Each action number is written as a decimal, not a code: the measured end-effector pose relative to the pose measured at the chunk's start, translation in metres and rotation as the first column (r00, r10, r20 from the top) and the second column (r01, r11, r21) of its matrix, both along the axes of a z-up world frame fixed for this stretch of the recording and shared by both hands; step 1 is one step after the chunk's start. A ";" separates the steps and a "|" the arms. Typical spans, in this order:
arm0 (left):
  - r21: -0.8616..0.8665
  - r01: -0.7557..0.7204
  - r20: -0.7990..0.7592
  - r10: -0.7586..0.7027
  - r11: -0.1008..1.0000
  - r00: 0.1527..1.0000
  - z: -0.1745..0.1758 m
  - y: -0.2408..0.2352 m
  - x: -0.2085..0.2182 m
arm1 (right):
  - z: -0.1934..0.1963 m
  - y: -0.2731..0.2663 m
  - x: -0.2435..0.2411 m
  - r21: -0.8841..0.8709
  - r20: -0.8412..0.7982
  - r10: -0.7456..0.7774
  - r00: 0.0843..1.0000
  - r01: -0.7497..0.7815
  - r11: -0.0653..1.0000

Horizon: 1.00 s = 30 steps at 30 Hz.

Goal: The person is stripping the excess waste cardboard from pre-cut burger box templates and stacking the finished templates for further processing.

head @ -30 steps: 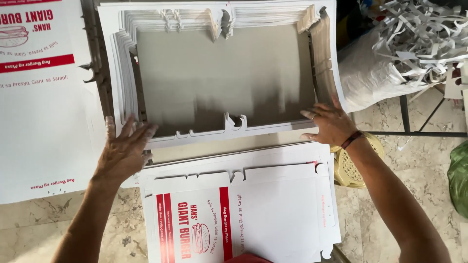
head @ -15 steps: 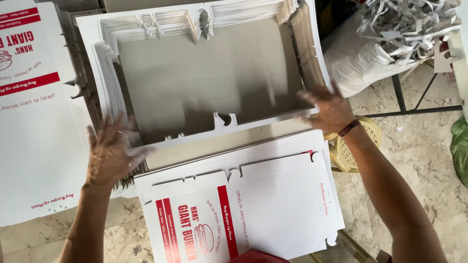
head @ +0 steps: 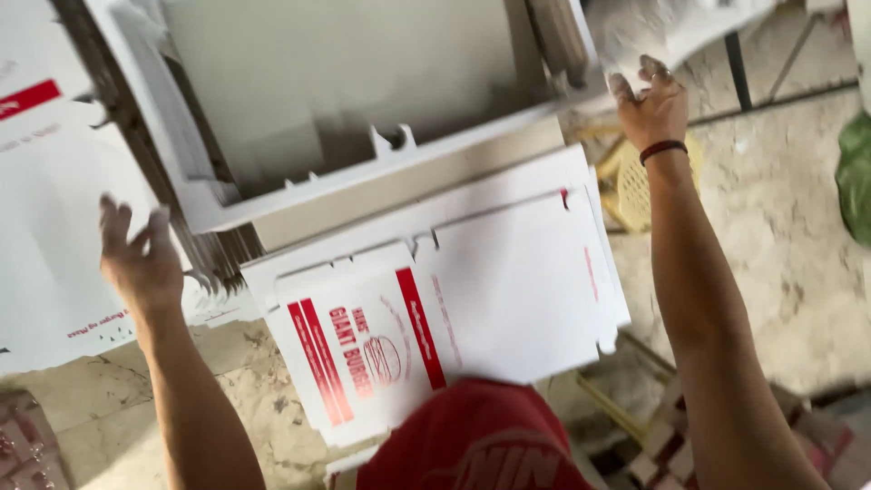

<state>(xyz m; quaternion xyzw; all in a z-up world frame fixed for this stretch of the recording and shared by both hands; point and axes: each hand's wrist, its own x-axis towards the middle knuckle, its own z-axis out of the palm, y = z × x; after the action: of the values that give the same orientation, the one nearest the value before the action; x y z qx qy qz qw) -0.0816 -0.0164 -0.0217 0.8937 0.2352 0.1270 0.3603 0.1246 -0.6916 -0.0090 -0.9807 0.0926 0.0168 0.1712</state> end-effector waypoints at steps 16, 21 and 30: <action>-0.252 -0.321 -0.635 0.095 0.913 0.767 -0.056 -0.138 -0.273 | -0.149 0.001 -0.299 -0.015 0.034 -0.318 0.948 0.318 0.948; -0.160 -0.350 -0.611 0.186 0.923 0.770 -0.082 -0.081 -0.312 | -0.166 -0.023 -0.323 0.824 -0.535 -0.486 0.692 0.300 -0.480; -0.784 -0.203 -0.200 0.071 0.586 0.977 -0.108 0.034 -0.427 | 0.032 0.102 -0.376 0.552 -0.672 0.175 0.720 0.330 0.766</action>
<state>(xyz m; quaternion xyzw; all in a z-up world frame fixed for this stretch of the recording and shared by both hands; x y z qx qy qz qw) -0.5091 0.0178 -0.1302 0.6228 0.3611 -0.0306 0.6934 -0.2509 -0.5894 0.0233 -0.7779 0.1819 0.4026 0.4469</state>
